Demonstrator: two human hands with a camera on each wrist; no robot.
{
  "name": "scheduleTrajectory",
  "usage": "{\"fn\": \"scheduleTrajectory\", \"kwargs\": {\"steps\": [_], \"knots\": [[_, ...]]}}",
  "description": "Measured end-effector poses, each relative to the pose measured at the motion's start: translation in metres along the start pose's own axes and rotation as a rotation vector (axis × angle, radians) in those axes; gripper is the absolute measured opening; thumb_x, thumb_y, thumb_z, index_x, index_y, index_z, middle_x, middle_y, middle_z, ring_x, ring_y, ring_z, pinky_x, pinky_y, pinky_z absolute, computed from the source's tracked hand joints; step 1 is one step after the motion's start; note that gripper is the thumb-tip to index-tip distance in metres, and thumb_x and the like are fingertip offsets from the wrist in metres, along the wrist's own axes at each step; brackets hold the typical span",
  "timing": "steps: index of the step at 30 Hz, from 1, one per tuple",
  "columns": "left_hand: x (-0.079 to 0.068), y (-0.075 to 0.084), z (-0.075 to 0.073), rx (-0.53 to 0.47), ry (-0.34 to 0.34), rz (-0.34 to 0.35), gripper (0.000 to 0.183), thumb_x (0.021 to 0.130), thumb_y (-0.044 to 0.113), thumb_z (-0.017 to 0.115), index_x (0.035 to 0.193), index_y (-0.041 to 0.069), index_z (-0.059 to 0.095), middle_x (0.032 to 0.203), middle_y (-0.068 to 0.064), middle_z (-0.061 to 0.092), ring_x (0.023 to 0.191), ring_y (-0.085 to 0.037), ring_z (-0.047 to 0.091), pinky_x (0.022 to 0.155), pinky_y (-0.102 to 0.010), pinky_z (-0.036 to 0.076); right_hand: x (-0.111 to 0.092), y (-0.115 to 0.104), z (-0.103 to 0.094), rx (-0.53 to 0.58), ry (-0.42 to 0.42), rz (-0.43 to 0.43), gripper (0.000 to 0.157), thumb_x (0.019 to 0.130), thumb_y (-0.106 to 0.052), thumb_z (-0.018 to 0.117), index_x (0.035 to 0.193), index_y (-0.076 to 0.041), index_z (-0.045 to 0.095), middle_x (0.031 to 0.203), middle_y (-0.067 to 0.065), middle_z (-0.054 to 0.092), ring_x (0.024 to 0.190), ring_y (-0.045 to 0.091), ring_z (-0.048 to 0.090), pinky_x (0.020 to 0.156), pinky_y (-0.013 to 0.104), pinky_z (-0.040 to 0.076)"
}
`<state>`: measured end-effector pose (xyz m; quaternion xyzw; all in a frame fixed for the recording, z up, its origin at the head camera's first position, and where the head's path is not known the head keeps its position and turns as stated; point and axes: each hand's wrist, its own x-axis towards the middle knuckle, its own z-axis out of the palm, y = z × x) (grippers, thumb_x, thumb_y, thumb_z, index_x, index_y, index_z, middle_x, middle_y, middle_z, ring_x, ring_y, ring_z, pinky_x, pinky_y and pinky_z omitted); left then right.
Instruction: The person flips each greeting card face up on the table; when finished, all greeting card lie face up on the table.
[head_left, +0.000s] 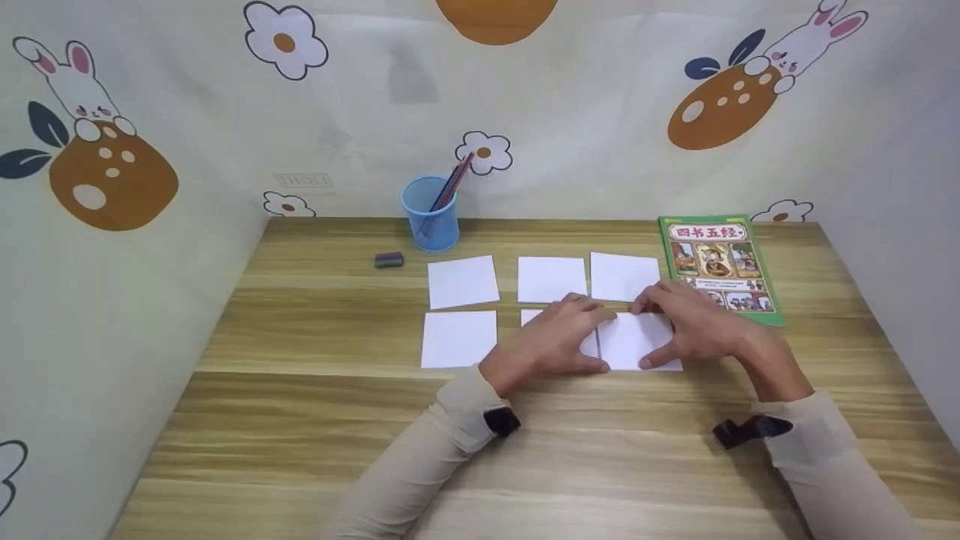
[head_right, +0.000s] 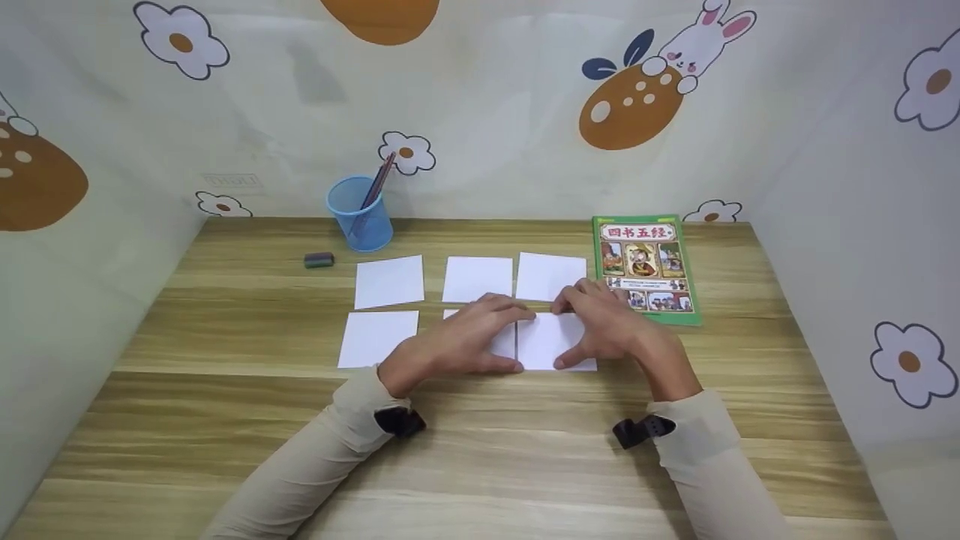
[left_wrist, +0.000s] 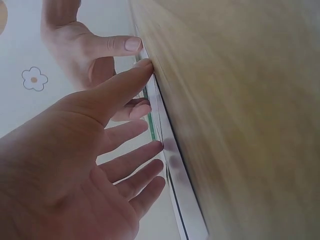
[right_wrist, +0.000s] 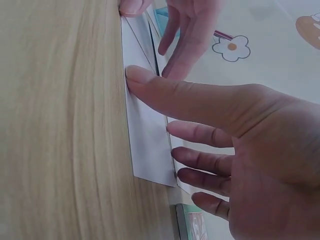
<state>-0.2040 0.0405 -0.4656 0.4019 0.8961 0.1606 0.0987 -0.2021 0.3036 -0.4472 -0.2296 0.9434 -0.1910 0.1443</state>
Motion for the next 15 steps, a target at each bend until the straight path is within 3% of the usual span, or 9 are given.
{"fn": "scheduleTrajectory", "kwargs": {"steps": [8,11,15], "knots": [[0.000,0.000,0.000,-0.006,0.001,0.014,0.070,0.097,0.045,0.081,0.157,0.017,0.057,0.159,-0.006,0.057,0.147,-0.025,0.047,0.128,-0.038,0.038,0.003,0.001,0.000,0.048,-0.007,0.008,0.075,0.078,-0.044,0.097,0.135,-0.011,0.063,0.129,0.009,0.065,0.120,0.029,0.059,0.106,0.054,0.048],[0.000,0.000,0.000,0.008,0.024,0.018,0.074,0.095,0.047,0.083,0.158,0.019,0.056,0.157,-0.005,0.056,0.145,-0.023,0.047,0.127,-0.036,0.039,0.005,0.004,0.001,0.111,0.029,-0.004,0.056,0.085,-0.035,0.093,0.127,-0.009,0.067,0.121,0.009,0.065,0.114,0.026,0.061,0.104,0.051,0.050],[-0.001,0.002,-0.001,0.034,0.053,0.017,0.070,0.092,0.048,0.085,0.152,0.021,0.061,0.156,-0.003,0.056,0.146,-0.022,0.047,0.127,-0.035,0.040,0.009,0.010,0.000,0.191,0.099,-0.029,0.026,0.095,-0.025,0.085,0.115,-0.014,0.073,0.110,0.003,0.071,0.103,0.020,0.066,0.096,0.038,0.054]]}}
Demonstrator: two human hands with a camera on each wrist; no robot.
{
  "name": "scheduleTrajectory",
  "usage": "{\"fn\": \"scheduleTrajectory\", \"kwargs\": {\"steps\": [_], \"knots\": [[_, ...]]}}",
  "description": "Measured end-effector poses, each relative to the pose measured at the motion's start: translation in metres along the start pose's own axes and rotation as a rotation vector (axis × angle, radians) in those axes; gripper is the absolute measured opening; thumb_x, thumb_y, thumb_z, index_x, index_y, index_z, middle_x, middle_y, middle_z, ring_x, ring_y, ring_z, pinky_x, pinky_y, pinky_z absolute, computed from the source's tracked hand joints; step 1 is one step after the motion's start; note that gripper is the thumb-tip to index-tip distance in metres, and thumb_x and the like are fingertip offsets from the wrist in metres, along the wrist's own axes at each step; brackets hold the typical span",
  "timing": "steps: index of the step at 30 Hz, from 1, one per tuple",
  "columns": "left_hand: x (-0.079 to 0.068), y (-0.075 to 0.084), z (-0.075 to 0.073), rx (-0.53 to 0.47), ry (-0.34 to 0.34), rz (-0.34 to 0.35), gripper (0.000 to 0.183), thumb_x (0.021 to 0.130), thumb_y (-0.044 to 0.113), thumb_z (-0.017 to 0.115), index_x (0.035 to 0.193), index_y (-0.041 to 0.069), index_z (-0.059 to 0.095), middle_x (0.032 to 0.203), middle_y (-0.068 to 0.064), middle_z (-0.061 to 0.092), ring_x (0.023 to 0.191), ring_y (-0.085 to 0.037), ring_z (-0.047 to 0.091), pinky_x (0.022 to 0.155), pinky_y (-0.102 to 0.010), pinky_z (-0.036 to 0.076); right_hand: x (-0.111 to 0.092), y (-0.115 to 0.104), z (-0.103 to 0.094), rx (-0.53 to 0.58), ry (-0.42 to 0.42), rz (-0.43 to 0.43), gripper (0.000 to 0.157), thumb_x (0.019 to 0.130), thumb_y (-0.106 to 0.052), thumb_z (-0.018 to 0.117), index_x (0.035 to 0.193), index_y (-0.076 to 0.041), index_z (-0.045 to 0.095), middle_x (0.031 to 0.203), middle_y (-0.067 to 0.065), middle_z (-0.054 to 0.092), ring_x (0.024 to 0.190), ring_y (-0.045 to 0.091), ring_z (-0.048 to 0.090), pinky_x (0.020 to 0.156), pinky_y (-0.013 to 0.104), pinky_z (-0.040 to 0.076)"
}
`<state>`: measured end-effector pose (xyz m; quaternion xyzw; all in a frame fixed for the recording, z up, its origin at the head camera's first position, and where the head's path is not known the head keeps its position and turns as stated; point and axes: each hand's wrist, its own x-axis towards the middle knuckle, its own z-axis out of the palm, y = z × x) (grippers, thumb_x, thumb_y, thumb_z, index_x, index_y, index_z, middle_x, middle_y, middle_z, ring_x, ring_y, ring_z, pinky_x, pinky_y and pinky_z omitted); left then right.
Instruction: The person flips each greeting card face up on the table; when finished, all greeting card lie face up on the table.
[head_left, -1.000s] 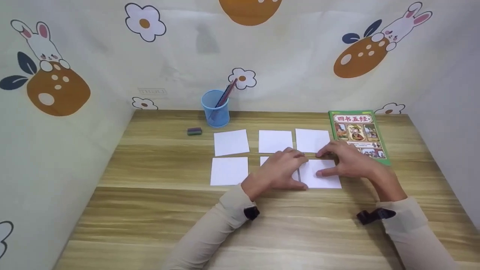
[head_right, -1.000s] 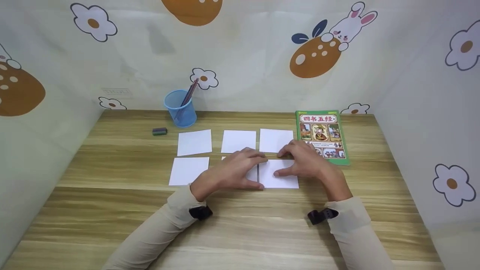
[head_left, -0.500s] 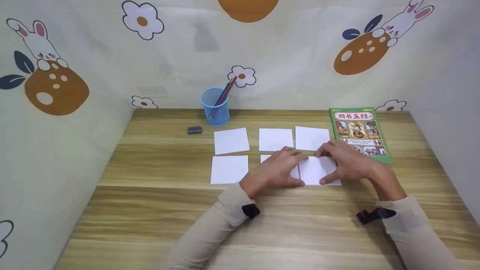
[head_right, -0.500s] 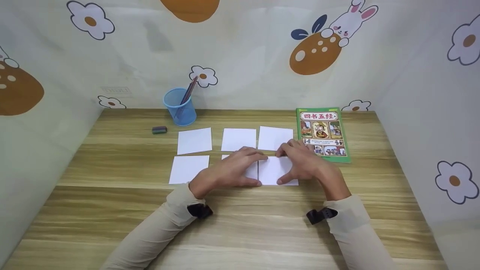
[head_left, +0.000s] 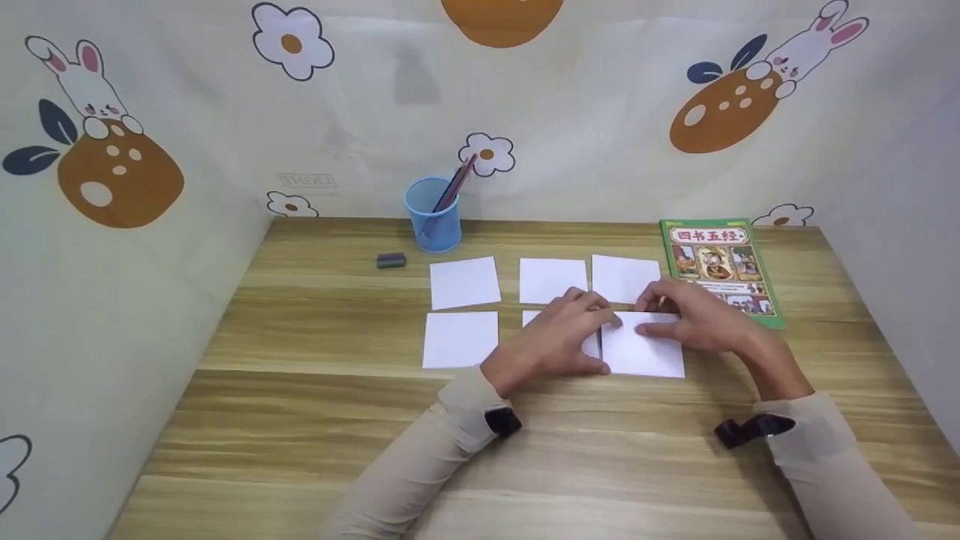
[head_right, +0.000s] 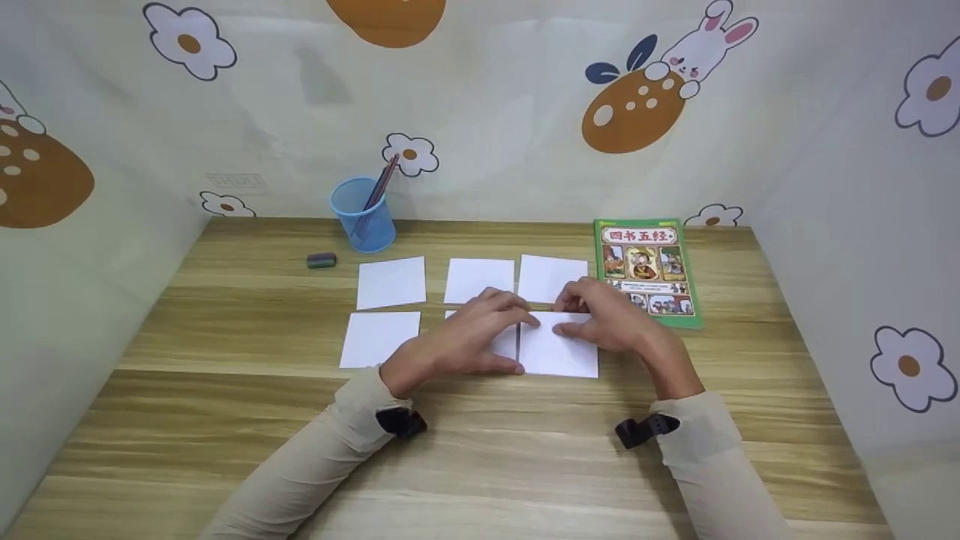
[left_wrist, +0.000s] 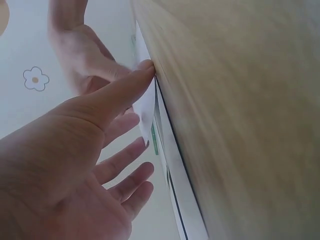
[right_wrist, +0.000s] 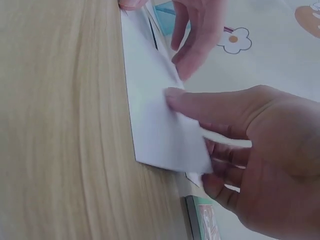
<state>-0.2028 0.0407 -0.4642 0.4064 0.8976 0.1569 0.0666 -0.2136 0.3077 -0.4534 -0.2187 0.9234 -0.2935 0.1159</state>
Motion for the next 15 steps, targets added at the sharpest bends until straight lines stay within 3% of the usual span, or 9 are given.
{"fn": "scheduleTrajectory", "kwargs": {"steps": [3,6,10,13,15], "knots": [[0.000,0.003,0.000,-0.012,0.026,-0.007,0.064,0.094,0.051,0.082,0.148,0.022,0.066,0.162,-0.004,0.052,0.149,-0.023,0.044,0.128,-0.036,0.038,0.001,0.003,-0.003,0.092,0.056,-0.005,0.016,0.100,-0.024,0.080,0.114,-0.018,0.077,0.111,0.000,0.077,0.103,0.017,0.068,0.091,0.027,0.053],[-0.001,0.006,-0.001,-0.102,0.072,-0.007,0.061,0.101,0.056,0.072,0.148,0.019,0.067,0.161,-0.005,0.051,0.147,-0.022,0.046,0.126,-0.034,0.041,0.001,0.000,-0.006,0.229,0.107,0.019,0.023,0.103,-0.028,0.076,0.123,-0.016,0.077,0.121,0.005,0.077,0.101,0.016,0.071,0.084,0.023,0.057],[-0.001,0.008,-0.002,-0.302,0.127,0.009,0.070,0.106,0.062,0.058,0.155,0.012,0.059,0.148,-0.004,0.057,0.132,-0.018,0.056,0.110,-0.027,0.051,0.000,-0.008,-0.009,0.390,0.140,0.028,0.041,0.112,-0.039,0.059,0.137,-0.007,0.069,0.128,0.015,0.073,0.093,0.016,0.076,0.074,0.030,0.065],[0.000,0.007,-0.004,-0.455,0.132,0.027,0.079,0.103,0.063,0.064,0.160,0.011,0.050,0.149,-0.002,0.059,0.127,-0.015,0.064,0.103,-0.021,0.054,0.001,-0.014,-0.009,0.536,0.136,0.002,0.058,0.118,-0.046,0.037,0.140,0.000,0.064,0.126,0.023,0.071,0.097,0.020,0.078,0.077,0.038,0.068],[0.001,0.005,-0.005,-0.550,0.130,0.040,0.080,0.100,0.060,0.071,0.161,0.013,0.048,0.151,-0.002,0.060,0.129,-0.012,0.065,0.104,-0.020,0.055,0.002,-0.016,-0.008,0.591,0.130,-0.022,0.058,0.119,-0.044,0.033,0.140,0.003,0.062,0.120,0.025,0.071,0.100,0.023,0.079,0.082,0.043,0.068]]}}
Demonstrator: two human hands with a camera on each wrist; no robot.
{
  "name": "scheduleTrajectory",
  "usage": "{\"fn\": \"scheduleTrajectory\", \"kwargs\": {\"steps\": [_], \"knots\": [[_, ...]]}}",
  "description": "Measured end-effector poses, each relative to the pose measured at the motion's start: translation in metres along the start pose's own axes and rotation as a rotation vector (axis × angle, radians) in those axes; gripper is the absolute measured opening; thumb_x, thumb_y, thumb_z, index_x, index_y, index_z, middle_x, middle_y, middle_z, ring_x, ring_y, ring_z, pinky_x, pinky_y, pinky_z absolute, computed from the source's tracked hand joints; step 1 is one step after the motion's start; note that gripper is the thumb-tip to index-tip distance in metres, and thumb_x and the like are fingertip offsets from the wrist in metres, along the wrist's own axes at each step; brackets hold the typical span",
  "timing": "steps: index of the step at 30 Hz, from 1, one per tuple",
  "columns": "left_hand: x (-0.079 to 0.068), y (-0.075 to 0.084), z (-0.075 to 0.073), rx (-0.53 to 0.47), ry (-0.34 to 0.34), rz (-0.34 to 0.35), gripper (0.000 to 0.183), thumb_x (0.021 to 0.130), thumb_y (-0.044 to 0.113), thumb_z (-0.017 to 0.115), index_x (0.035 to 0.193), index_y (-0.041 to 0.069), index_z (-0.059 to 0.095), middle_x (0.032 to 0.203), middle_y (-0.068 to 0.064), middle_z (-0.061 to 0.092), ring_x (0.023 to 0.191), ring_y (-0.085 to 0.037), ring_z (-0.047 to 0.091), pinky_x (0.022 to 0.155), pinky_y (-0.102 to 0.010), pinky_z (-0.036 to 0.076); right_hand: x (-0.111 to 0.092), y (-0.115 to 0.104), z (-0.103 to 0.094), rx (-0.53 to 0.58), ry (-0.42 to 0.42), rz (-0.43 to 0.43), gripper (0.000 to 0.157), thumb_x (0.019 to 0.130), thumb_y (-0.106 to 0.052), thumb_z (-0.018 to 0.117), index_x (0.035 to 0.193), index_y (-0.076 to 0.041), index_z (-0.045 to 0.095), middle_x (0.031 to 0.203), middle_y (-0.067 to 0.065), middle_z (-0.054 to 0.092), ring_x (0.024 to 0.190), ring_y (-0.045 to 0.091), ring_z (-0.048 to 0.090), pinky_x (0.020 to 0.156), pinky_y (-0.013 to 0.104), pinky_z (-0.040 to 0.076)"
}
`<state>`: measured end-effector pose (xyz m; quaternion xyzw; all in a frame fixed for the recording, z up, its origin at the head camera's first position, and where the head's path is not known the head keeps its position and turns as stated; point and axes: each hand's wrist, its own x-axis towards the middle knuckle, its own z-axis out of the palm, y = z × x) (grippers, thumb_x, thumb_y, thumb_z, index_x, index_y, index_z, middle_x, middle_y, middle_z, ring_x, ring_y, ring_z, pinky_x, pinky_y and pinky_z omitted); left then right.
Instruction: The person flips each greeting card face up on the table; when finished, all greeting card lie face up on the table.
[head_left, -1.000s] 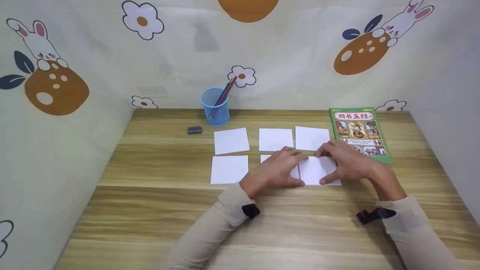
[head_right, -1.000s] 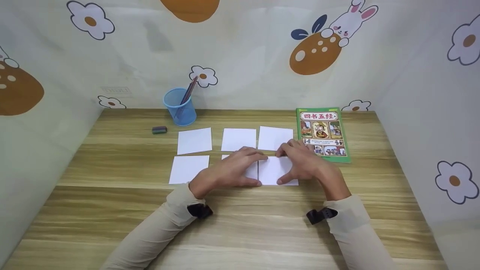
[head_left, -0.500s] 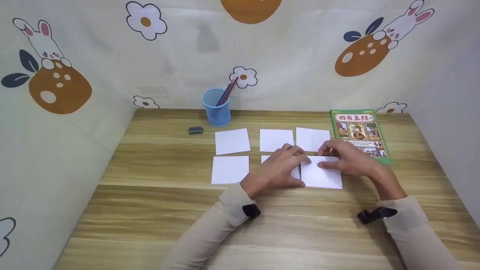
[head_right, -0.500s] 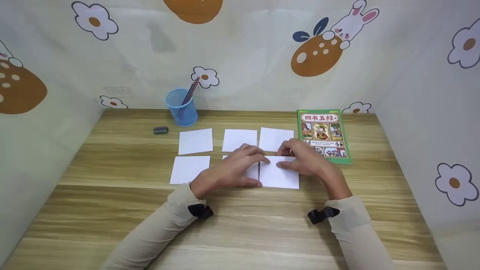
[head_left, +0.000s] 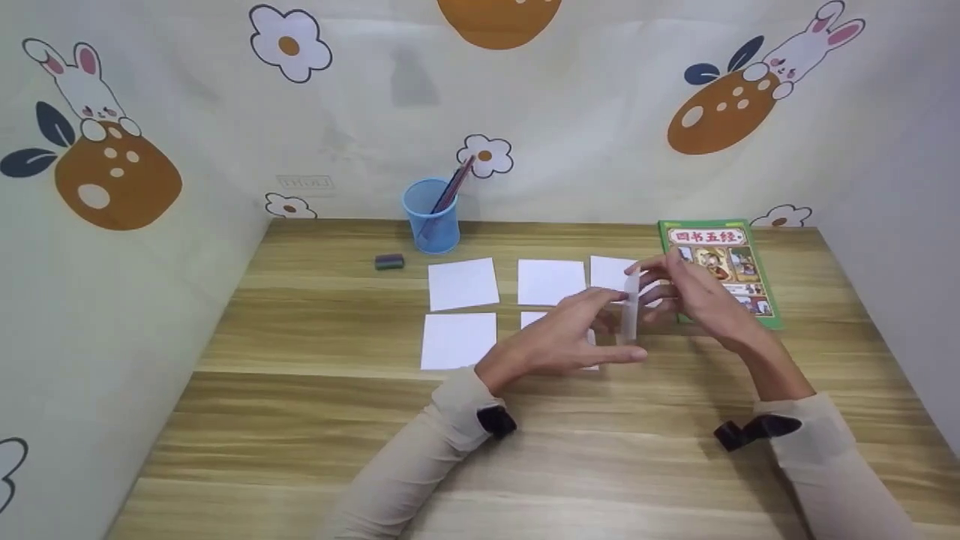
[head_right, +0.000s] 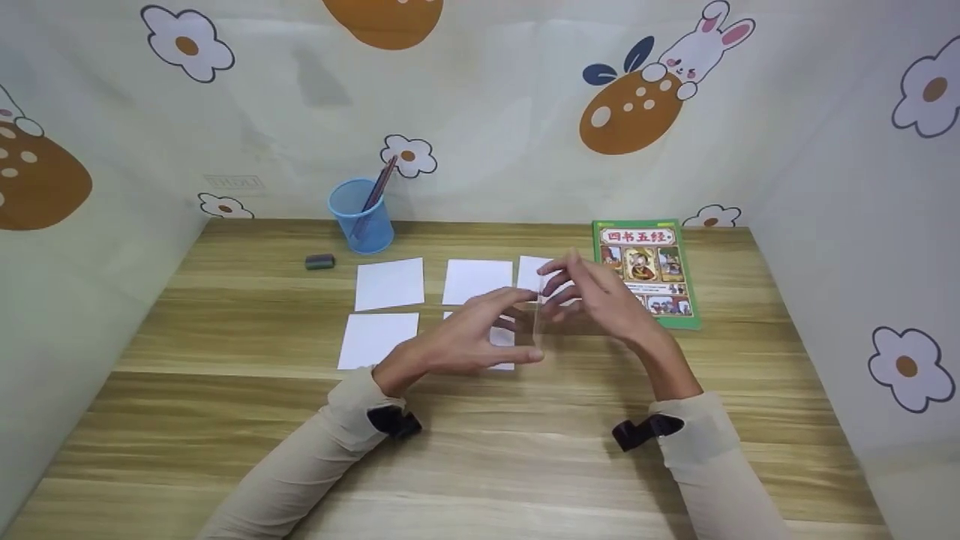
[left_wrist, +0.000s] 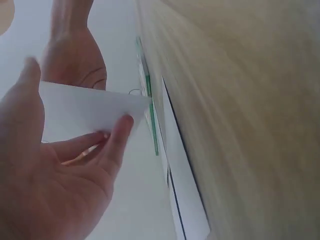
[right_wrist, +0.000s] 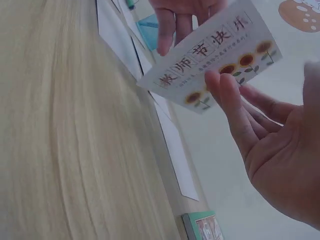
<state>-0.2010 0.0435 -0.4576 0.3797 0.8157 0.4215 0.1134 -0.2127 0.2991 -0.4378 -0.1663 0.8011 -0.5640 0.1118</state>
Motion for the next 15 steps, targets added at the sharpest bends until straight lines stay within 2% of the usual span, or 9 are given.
{"fn": "scheduleTrajectory", "kwargs": {"steps": [2,4,8,10,12,14,15], "knots": [[0.001,-0.002,-0.001,-0.074,-0.002,0.008,0.074,0.100,0.049,0.075,0.158,0.012,0.049,0.150,-0.004,0.064,0.125,-0.010,0.069,0.104,-0.020,0.056,0.000,0.000,0.002,0.015,-0.003,-0.007,0.049,0.118,-0.038,0.043,0.139,0.002,0.062,0.119,0.024,0.070,0.099,0.025,0.079,0.085,0.046,0.068],[0.002,-0.004,-0.002,-0.110,0.010,0.010,0.061,0.103,0.037,0.073,0.153,0.009,0.052,0.141,-0.006,0.070,0.119,-0.006,0.070,0.100,-0.018,0.057,0.001,0.001,0.003,-0.037,0.006,-0.014,0.037,0.113,-0.029,0.059,0.137,-0.001,0.064,0.115,0.021,0.070,0.095,0.023,0.079,0.084,0.045,0.068],[0.002,-0.008,-0.004,-0.163,0.054,-0.018,0.051,0.101,0.017,0.067,0.149,0.007,0.054,0.123,-0.006,0.077,0.101,-0.003,0.068,0.087,-0.017,0.056,0.001,0.002,0.005,-0.180,0.069,-0.022,0.028,0.104,-0.024,0.076,0.126,-0.007,0.071,0.098,0.012,0.068,0.079,0.013,0.071,0.068,0.030,0.065],[0.002,-0.010,-0.005,-0.215,0.119,-0.069,0.052,0.101,0.016,0.067,0.151,0.008,0.054,0.122,-0.006,0.076,0.098,-0.004,0.067,0.083,-0.018,0.055,0.001,0.002,0.005,-0.259,0.110,-0.033,0.022,0.101,-0.026,0.079,0.115,-0.009,0.074,0.087,0.008,0.063,0.072,0.011,0.063,0.061,0.023,0.055],[0.002,-0.012,-0.007,-0.316,0.209,-0.143,0.050,0.102,0.017,0.068,0.149,0.008,0.053,0.121,-0.008,0.077,0.098,-0.005,0.071,0.083,-0.020,0.058,0.001,0.002,0.003,-0.320,0.126,-0.031,0.020,0.098,-0.029,0.082,0.102,-0.011,0.074,0.080,0.005,0.057,0.069,0.013,0.054,0.059,0.022,0.045],[0.003,-0.014,-0.009,-0.421,0.317,-0.204,0.043,0.104,0.019,0.070,0.142,0.008,0.054,0.117,-0.011,0.079,0.099,-0.010,0.075,0.082,-0.024,0.062,0.001,0.002,0.001,-0.361,0.111,-0.023,0.023,0.096,-0.031,0.084,0.093,-0.011,0.073,0.079,0.004,0.055,0.071,0.014,0.052,0.060,0.022,0.043],[0.003,-0.015,-0.009,-0.467,0.363,-0.220,0.039,0.105,0.019,0.070,0.138,0.008,0.054,0.116,-0.013,0.080,0.099,-0.014,0.078,0.081,-0.027,0.064,0.000,0.002,0.001,-0.368,0.096,-0.017,0.024,0.096,-0.032,0.085,0.095,-0.011,0.073,0.080,0.004,0.056,0.073,0.015,0.052,0.061,0.023,0.043]]}}
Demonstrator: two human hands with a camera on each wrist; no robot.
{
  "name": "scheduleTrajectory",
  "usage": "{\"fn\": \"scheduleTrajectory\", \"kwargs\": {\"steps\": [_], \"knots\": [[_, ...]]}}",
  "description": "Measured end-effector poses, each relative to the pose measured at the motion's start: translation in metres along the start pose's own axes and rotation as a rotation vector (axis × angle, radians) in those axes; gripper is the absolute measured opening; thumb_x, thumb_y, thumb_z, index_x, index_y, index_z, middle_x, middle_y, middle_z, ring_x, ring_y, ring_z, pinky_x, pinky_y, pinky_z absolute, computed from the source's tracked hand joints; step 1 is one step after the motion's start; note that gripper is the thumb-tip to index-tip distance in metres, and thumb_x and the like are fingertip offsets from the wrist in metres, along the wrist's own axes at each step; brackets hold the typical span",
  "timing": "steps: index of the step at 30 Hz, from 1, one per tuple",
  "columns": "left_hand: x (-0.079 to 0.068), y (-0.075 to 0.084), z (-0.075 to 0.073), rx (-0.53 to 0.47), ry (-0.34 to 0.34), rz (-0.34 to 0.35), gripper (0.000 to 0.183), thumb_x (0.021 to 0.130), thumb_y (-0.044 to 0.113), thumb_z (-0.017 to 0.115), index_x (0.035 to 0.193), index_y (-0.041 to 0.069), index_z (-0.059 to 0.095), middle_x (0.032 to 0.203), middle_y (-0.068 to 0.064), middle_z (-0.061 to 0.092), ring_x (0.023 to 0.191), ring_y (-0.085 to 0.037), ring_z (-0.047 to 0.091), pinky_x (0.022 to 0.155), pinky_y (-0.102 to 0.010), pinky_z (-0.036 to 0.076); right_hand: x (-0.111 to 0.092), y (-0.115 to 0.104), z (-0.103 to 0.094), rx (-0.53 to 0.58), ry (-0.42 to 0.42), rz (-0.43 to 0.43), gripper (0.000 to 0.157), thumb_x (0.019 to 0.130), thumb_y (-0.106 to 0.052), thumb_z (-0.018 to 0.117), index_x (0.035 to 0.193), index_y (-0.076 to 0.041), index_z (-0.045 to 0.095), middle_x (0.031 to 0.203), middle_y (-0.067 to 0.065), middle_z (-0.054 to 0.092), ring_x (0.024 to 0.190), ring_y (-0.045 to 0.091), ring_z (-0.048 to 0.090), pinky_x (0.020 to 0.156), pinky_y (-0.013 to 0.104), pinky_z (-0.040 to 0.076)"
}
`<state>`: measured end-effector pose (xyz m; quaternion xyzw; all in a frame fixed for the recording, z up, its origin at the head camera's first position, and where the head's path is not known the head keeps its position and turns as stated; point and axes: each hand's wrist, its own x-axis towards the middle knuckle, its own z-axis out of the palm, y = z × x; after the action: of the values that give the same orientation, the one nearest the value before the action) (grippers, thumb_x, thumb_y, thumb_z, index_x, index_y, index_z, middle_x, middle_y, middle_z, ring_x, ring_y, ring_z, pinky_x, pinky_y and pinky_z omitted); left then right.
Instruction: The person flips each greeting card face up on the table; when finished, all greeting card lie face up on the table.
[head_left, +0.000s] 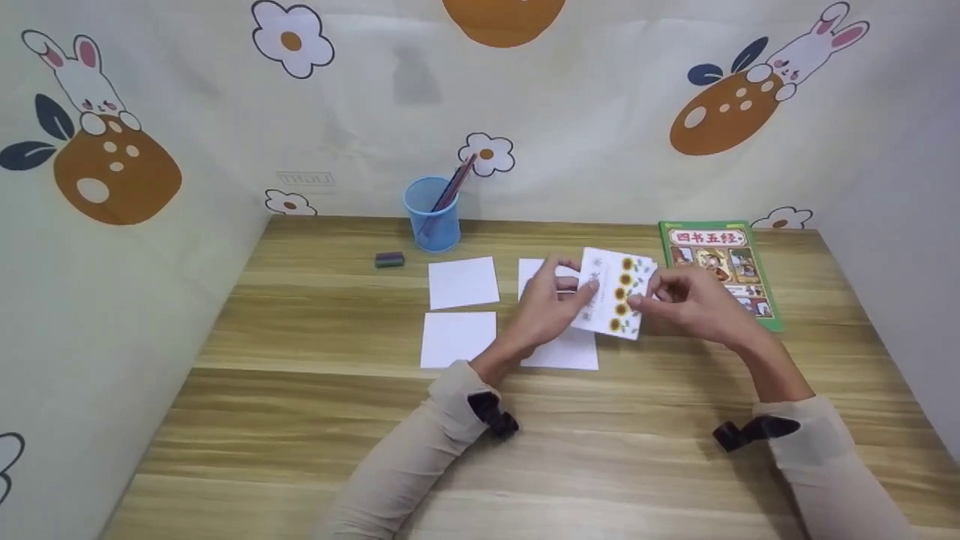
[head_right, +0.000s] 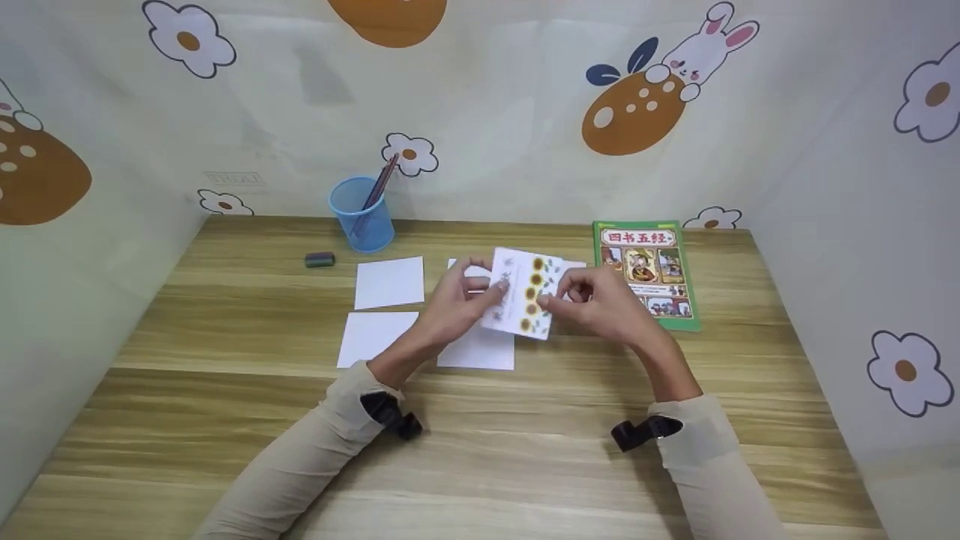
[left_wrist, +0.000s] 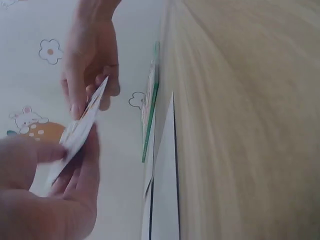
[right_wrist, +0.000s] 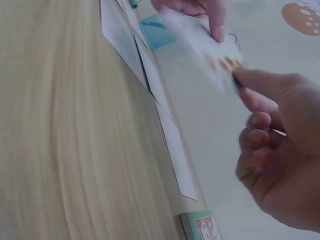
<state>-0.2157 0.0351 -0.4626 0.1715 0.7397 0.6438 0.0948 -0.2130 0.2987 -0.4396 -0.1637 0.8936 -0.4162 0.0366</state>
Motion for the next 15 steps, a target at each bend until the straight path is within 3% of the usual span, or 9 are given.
{"fn": "scheduleTrajectory", "kwargs": {"steps": [2,5,7,10,13,15], "knots": [[0.0008,-0.0007,-0.0018,-0.035,0.050,0.002,0.032,0.106,0.019,0.071,0.132,0.009,0.056,0.111,-0.016,0.082,0.098,-0.020,0.081,0.080,-0.032,0.066,0.0001,0.0002,0.0005,0.016,-0.025,0.002,0.029,0.094,-0.032,0.087,0.109,-0.010,0.074,0.089,0.005,0.062,0.079,0.016,0.058,0.065,0.022,0.048],[0.0012,-0.0012,-0.0029,0.092,0.051,0.088,0.024,0.106,0.021,0.070,0.128,0.013,0.065,0.121,-0.007,0.082,0.108,-0.019,0.080,0.093,-0.034,0.063,0.0008,-0.0010,0.0034,0.109,-0.023,-0.010,0.059,0.093,-0.027,0.088,0.144,-0.012,0.061,0.113,0.008,0.068,0.096,0.018,0.068,0.078,0.022,0.058],[0.0007,-0.0007,-0.0021,0.189,0.026,0.144,0.022,0.107,0.025,0.070,0.128,0.018,0.072,0.128,0.001,0.080,0.118,-0.015,0.076,0.104,-0.032,0.059,0.0015,-0.0023,0.0060,0.180,-0.011,-0.038,0.075,0.093,-0.022,0.088,0.158,-0.014,0.050,0.128,0.009,0.069,0.107,0.019,0.071,0.085,0.024,0.062],[0.0003,0.0003,0.0002,0.251,-0.021,0.180,0.024,0.108,0.029,0.068,0.129,0.021,0.076,0.136,0.006,0.076,0.128,-0.009,0.070,0.113,-0.029,0.053,0.0018,-0.0050,0.0085,0.179,-0.019,-0.076,0.067,0.095,-0.019,0.086,0.154,-0.015,0.056,0.129,0.010,0.071,0.108,0.019,0.072,0.087,0.024,0.062],[-0.0002,0.0009,0.0005,0.282,-0.078,0.145,0.027,0.108,0.022,0.068,0.133,0.019,0.075,0.135,0.003,0.076,0.117,-0.006,0.070,0.102,-0.023,0.055,0.0024,-0.0029,0.0071,0.059,-0.037,-0.090,0.044,0.096,-0.016,0.084,0.138,-0.015,0.071,0.122,0.008,0.076,0.100,0.018,0.072,0.084,0.022,0.060],[-0.0010,0.0023,-0.0003,0.359,-0.141,0.120,0.035,0.105,0.012,0.067,0.140,0.016,0.071,0.138,-0.001,0.074,0.111,-0.009,0.070,0.094,-0.020,0.057,0.0025,0.0017,0.0049,-0.043,-0.043,-0.080,0.032,0.096,-0.015,0.084,0.127,-0.017,0.078,0.117,0.004,0.078,0.097,0.018,0.069,0.083,0.021,0.057]]}}
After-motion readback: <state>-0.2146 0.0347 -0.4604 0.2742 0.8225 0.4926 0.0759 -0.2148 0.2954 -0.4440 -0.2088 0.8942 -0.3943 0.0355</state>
